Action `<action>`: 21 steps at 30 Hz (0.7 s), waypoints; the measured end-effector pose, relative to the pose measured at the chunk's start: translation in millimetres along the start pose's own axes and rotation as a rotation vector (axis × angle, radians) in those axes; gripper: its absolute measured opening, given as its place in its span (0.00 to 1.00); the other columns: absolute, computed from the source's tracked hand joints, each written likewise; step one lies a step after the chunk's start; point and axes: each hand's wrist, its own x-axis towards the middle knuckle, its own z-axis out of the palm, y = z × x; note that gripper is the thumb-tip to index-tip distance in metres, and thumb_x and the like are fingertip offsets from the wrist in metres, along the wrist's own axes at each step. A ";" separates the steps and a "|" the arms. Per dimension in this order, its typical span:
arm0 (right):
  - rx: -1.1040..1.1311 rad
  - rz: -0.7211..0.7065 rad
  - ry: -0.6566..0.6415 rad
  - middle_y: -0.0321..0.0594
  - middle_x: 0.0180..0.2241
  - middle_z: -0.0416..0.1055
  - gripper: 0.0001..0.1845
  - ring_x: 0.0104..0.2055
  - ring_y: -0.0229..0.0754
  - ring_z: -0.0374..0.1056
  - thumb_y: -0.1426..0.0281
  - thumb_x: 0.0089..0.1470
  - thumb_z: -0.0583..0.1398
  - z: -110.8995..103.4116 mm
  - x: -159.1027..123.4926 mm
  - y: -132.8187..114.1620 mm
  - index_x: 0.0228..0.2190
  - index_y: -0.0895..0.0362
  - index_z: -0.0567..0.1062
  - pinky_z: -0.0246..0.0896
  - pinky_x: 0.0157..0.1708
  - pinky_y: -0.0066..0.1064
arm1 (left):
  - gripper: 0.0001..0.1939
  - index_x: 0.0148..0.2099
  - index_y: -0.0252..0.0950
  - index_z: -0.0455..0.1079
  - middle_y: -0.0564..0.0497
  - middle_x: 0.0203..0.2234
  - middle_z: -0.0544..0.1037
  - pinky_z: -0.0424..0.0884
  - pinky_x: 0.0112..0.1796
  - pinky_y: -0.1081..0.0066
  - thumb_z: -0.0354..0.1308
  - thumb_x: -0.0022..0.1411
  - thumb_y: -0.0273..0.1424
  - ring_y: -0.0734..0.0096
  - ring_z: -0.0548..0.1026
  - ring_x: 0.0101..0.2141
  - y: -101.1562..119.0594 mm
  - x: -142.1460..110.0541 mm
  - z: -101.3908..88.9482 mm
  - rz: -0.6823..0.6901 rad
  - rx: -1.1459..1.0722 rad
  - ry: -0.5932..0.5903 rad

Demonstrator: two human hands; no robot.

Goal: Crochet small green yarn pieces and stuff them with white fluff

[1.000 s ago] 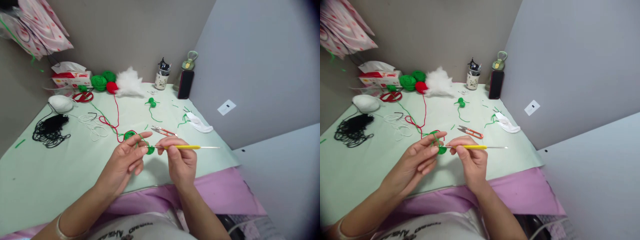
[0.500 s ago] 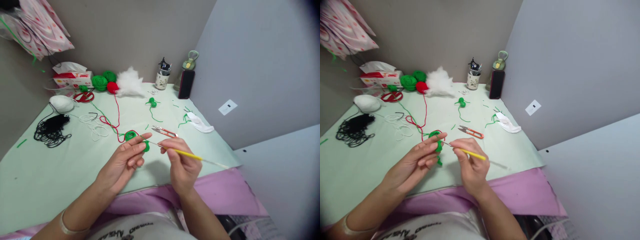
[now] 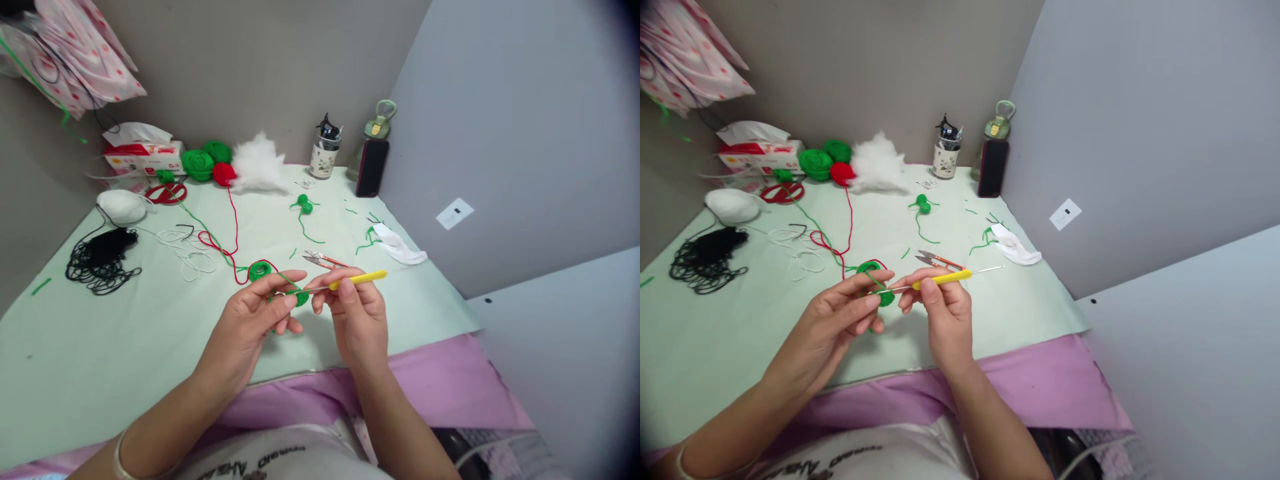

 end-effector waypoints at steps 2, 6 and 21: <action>-0.011 -0.010 -0.007 0.40 0.31 0.81 0.15 0.25 0.38 0.73 0.57 0.68 0.62 0.6 -0.7 -2.2 0.36 0.55 0.78 0.72 0.26 0.32 | 0.13 0.46 0.40 0.87 0.55 0.30 0.77 0.77 0.30 0.75 0.74 0.57 0.30 0.83 0.67 0.22 0.2 -0.6 -0.4 0.012 0.023 0.013; -0.188 -0.122 -0.031 0.41 0.36 0.82 0.13 0.30 0.39 0.77 0.63 0.71 0.58 1.1 -8.5 -7.6 0.39 0.54 0.80 0.77 0.32 0.35 | 0.11 0.46 0.44 0.87 0.55 0.33 0.77 0.75 0.31 0.77 0.72 0.60 0.30 0.81 0.74 0.24 -3.9 -0.2 -3.8 0.075 0.098 0.034; -0.608 -0.596 -0.073 0.43 0.42 0.82 0.18 0.44 0.44 0.78 0.76 0.68 0.59 -2.7 -14.4 1.5 0.52 0.47 0.81 0.77 0.42 0.38 | 0.17 0.50 0.36 0.84 0.64 0.18 0.58 0.63 0.20 0.85 0.75 0.58 0.29 0.87 0.48 0.17 1.4 4.2 -2.9 -0.178 -0.225 -0.087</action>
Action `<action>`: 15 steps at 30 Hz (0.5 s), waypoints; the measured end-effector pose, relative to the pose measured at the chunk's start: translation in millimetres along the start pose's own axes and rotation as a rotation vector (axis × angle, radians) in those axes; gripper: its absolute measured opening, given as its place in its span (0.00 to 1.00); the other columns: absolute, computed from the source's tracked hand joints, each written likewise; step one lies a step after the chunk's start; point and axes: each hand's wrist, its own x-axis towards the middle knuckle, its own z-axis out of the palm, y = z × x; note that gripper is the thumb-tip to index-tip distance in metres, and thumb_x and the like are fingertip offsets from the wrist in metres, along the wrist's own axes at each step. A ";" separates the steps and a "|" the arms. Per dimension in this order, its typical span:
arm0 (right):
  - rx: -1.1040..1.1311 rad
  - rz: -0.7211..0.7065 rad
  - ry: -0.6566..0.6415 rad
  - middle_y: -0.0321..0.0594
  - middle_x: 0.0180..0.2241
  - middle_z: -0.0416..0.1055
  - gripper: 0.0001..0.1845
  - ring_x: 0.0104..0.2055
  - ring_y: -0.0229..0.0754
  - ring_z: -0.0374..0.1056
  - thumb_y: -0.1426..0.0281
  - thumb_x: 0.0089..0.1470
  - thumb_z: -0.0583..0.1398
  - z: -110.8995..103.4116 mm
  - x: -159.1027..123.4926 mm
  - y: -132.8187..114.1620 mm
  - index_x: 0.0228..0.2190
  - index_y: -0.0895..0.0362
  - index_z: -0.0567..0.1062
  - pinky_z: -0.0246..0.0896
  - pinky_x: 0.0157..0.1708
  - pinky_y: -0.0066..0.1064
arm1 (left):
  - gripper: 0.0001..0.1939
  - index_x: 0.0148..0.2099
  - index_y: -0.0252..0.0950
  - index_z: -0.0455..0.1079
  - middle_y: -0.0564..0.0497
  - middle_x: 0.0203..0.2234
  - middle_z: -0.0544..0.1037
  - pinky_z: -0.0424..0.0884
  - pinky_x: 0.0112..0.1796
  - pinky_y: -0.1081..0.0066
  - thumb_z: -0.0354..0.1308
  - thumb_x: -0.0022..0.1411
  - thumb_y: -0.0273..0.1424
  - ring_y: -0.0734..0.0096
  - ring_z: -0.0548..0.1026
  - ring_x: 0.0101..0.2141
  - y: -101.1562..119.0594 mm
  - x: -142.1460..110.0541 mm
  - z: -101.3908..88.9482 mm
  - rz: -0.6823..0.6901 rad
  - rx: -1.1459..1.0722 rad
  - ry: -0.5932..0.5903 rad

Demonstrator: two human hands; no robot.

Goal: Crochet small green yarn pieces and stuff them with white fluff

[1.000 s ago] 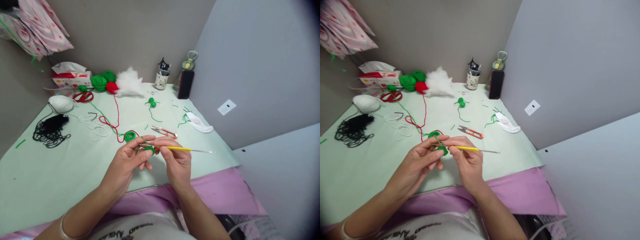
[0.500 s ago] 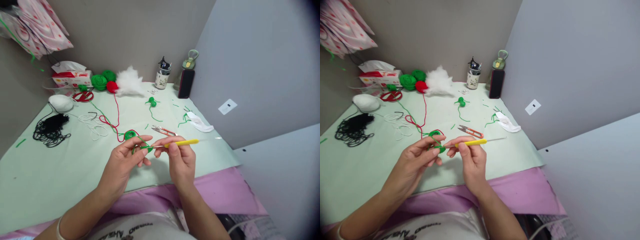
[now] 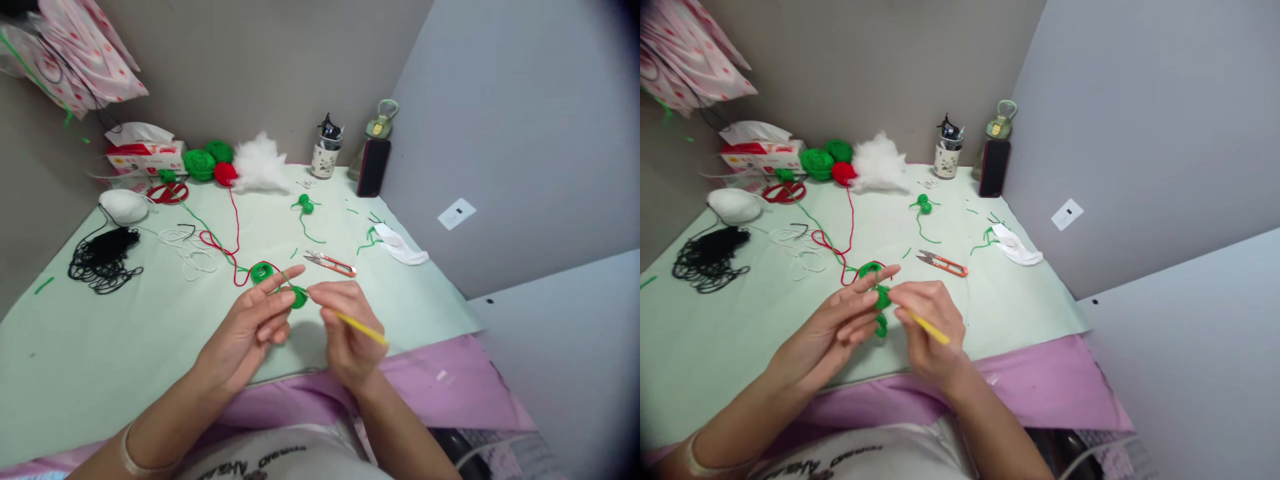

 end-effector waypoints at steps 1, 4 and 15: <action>0.114 0.098 0.041 0.42 0.40 0.81 0.15 0.40 0.43 0.77 0.75 0.69 0.58 -0.3 2.3 -0.2 0.49 0.49 0.82 0.76 0.39 0.37 | 0.16 0.50 0.36 0.84 0.64 0.19 0.58 0.62 0.19 0.85 0.75 0.58 0.29 0.88 0.47 0.18 1.2 0.8 -0.9 0.016 -0.003 0.004; 0.390 0.311 0.085 0.40 0.35 0.80 0.12 0.33 0.40 0.73 0.69 0.71 0.59 -0.2 9.0 -0.5 0.41 0.50 0.84 0.73 0.34 0.35 | 0.16 0.49 0.39 0.85 0.61 0.23 0.67 0.62 0.19 0.85 0.75 0.58 0.29 0.90 0.49 0.17 1.0 1.0 -1.2 0.076 0.052 -0.015; 0.560 0.421 0.018 0.39 0.37 0.81 0.09 0.35 0.40 0.76 0.65 0.68 0.63 -2.3 11.3 2.0 0.40 0.48 0.86 0.75 0.36 0.35 | 0.28 0.61 0.43 0.79 0.59 0.30 0.73 0.63 0.19 0.83 0.75 0.58 0.29 0.91 0.52 0.16 1.3 -2.6 -0.4 0.046 0.154 -0.036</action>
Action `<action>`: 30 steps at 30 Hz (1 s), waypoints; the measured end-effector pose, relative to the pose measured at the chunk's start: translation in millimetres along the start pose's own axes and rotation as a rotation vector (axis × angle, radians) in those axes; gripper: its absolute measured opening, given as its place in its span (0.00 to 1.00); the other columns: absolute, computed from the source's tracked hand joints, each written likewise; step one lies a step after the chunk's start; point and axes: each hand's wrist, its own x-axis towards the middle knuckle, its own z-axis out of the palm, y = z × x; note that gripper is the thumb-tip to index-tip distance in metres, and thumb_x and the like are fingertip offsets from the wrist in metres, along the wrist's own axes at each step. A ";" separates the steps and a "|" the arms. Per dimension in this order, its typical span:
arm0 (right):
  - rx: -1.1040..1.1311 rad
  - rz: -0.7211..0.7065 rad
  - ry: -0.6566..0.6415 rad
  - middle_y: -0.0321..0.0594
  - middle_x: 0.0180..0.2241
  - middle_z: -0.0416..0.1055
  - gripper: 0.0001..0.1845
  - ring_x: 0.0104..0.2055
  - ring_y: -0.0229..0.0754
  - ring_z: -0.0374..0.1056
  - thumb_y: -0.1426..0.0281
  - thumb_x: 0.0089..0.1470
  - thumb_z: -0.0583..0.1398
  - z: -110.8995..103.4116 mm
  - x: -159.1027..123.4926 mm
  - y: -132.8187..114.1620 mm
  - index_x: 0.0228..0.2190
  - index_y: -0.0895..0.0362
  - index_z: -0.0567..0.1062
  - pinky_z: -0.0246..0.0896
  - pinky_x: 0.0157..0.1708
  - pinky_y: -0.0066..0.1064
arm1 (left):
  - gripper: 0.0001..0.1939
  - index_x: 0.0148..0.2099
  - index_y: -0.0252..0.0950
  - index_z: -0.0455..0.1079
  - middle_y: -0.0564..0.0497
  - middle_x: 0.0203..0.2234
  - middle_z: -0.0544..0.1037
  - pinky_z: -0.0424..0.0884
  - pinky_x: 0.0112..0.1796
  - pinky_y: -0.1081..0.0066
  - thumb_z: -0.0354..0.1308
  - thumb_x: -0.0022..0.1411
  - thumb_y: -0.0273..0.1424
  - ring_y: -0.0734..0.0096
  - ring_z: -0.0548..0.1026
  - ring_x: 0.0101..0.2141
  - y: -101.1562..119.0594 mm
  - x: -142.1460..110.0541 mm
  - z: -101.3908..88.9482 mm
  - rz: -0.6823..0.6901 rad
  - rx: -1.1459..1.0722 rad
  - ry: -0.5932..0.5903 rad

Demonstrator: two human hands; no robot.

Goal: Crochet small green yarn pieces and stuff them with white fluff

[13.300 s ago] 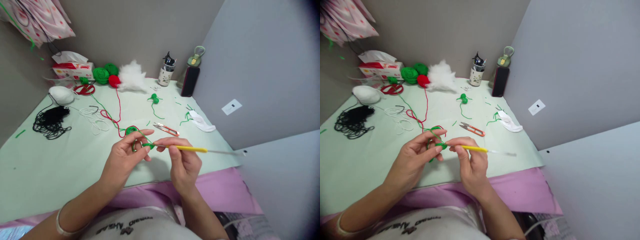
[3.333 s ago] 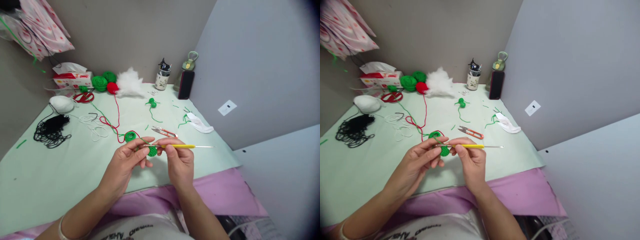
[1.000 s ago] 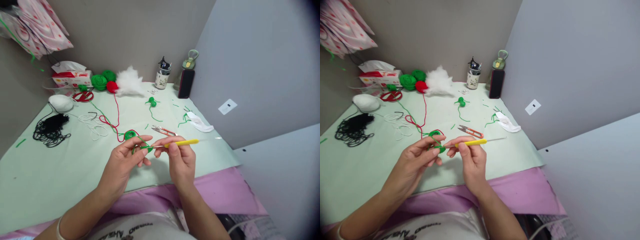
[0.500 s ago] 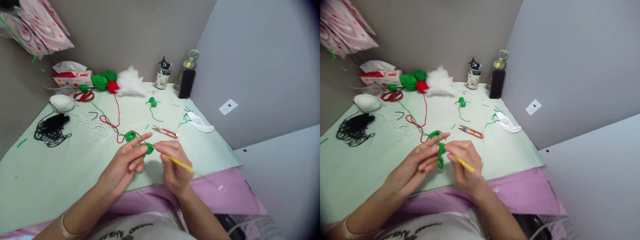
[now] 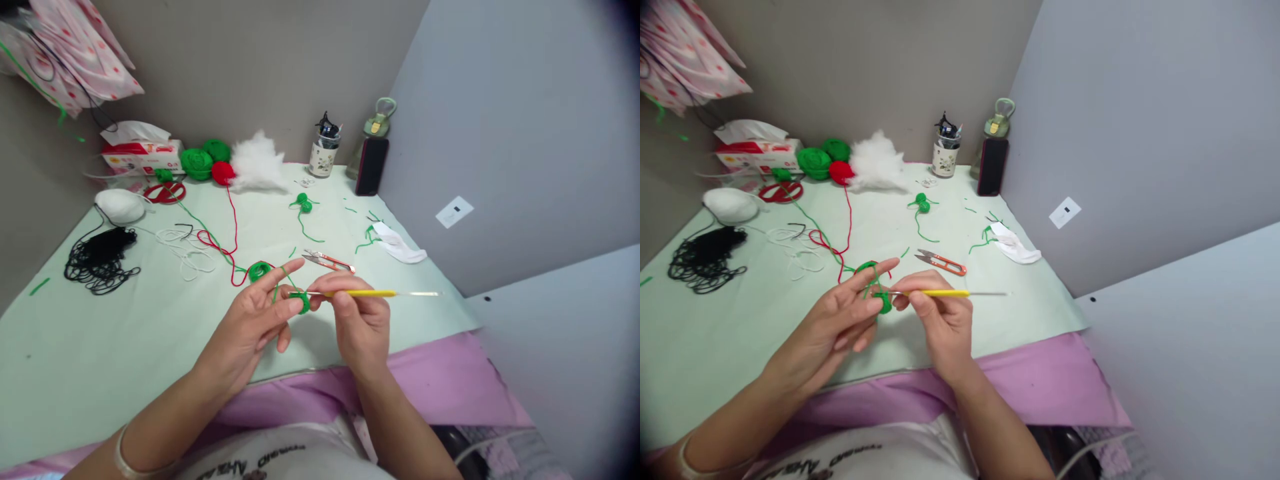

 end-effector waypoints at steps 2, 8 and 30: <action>0.124 0.093 0.036 0.38 0.34 0.80 0.09 0.30 0.38 0.75 0.64 0.67 0.64 -3.4 3.7 -0.6 0.38 0.50 0.86 0.74 0.33 0.32 | 0.26 0.59 0.41 0.80 0.60 0.28 0.70 0.62 0.18 0.83 0.75 0.59 0.29 0.92 0.49 0.16 2.0 0.3 -2.7 -0.060 -0.054 -0.053; 0.249 0.239 0.057 0.35 0.29 0.78 0.12 0.25 0.35 0.71 0.60 0.65 0.66 -4.4 7.5 0.8 0.32 0.53 0.83 0.70 0.26 0.27 | 0.21 0.54 0.45 0.84 0.57 0.32 0.73 0.64 0.21 0.83 0.75 0.58 0.30 0.91 0.59 0.18 -4.2 2.1 -3.9 -0.002 -0.018 -0.072; -0.451 -0.279 0.039 0.41 0.39 0.80 0.12 0.38 0.42 0.78 0.75 0.67 0.62 7.4 -4.1 5.7 0.45 0.50 0.84 0.77 0.37 0.36 | 0.23 0.54 0.44 0.84 0.57 0.29 0.74 0.71 0.27 0.83 0.77 0.56 0.28 0.83 0.68 0.25 -10.4 6.4 7.4 0.169 -0.051 0.166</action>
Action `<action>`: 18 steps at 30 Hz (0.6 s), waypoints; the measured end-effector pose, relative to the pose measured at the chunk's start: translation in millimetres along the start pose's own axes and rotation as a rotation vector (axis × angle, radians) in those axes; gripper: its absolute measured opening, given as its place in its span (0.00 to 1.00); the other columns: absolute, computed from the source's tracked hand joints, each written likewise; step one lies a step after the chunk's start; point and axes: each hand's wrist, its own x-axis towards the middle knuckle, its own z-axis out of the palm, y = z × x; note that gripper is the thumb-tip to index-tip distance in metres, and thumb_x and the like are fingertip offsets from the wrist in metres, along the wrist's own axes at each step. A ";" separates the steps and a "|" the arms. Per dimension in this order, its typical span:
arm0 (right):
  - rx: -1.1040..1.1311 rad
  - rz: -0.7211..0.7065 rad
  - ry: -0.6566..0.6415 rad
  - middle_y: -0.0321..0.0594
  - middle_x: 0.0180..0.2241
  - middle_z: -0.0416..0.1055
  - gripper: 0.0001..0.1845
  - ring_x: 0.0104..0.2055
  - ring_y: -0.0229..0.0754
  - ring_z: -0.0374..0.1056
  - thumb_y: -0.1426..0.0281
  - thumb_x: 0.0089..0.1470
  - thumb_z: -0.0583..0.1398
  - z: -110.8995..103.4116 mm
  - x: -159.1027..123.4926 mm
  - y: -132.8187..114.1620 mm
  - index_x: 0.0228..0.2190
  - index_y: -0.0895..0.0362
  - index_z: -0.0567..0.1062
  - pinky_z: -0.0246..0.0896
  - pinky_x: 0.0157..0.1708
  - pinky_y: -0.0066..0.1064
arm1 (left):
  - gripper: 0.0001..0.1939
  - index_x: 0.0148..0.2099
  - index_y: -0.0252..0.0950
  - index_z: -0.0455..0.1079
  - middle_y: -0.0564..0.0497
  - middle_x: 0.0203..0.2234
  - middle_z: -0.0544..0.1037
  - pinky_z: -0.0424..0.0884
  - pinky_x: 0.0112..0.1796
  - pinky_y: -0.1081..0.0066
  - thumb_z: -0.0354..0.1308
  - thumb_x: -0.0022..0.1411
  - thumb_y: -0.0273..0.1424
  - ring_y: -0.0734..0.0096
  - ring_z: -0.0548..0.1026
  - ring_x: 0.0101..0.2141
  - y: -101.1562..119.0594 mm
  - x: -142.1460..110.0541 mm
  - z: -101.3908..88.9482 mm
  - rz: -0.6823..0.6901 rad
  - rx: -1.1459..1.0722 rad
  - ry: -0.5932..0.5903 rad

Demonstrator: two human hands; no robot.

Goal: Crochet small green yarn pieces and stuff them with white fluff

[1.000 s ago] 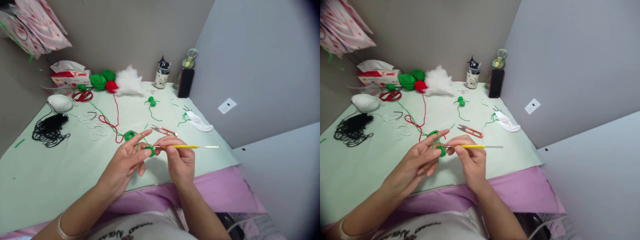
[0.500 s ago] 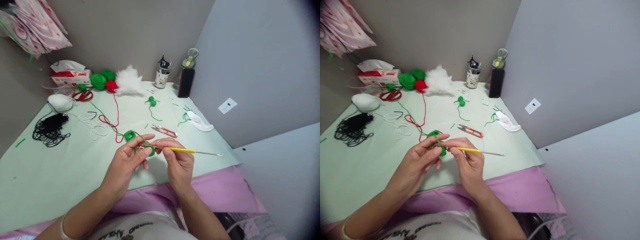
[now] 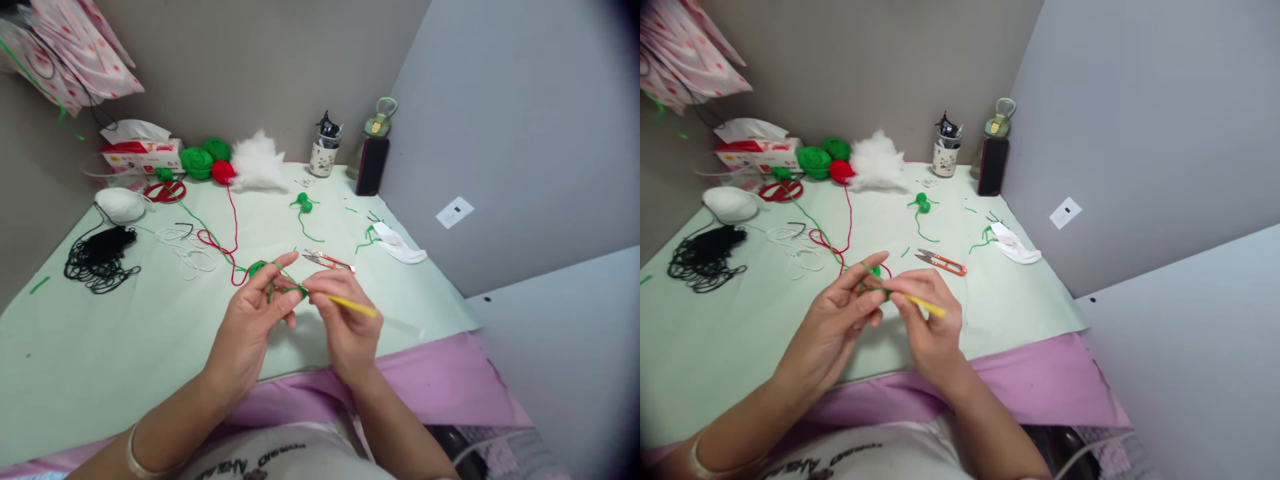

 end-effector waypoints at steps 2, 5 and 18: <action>-0.145 -0.168 -0.003 0.43 0.43 0.81 0.17 0.44 0.44 0.79 0.78 0.64 0.64 0.5 -3.0 1.3 0.49 0.49 0.84 0.77 0.41 0.37 | 0.22 0.55 0.41 0.84 0.60 0.22 0.67 0.70 0.25 0.82 0.76 0.57 0.30 0.85 0.60 0.20 0.6 -0.4 -0.2 -0.129 -0.059 -0.089; -0.069 -0.103 0.074 0.41 0.40 0.81 0.15 0.40 0.43 0.78 0.77 0.66 0.62 -3.1 -2.6 1.6 0.47 0.49 0.84 0.76 0.40 0.37 | 0.18 0.50 0.36 0.85 0.62 0.21 0.61 0.67 0.23 0.83 0.76 0.56 0.30 0.88 0.51 0.19 5.3 2.0 -4.1 -0.228 -0.121 -0.130; 0.469 0.404 0.058 0.38 0.35 0.82 0.08 0.32 0.37 0.75 0.64 0.66 0.65 -4.0 6.9 2.1 0.37 0.51 0.85 0.74 0.33 0.31 | 0.16 0.53 0.46 0.85 0.53 0.37 0.77 0.77 0.35 0.74 0.72 0.61 0.32 0.78 0.70 0.30 4.1 -5.1 -4.6 -0.012 0.162 -0.104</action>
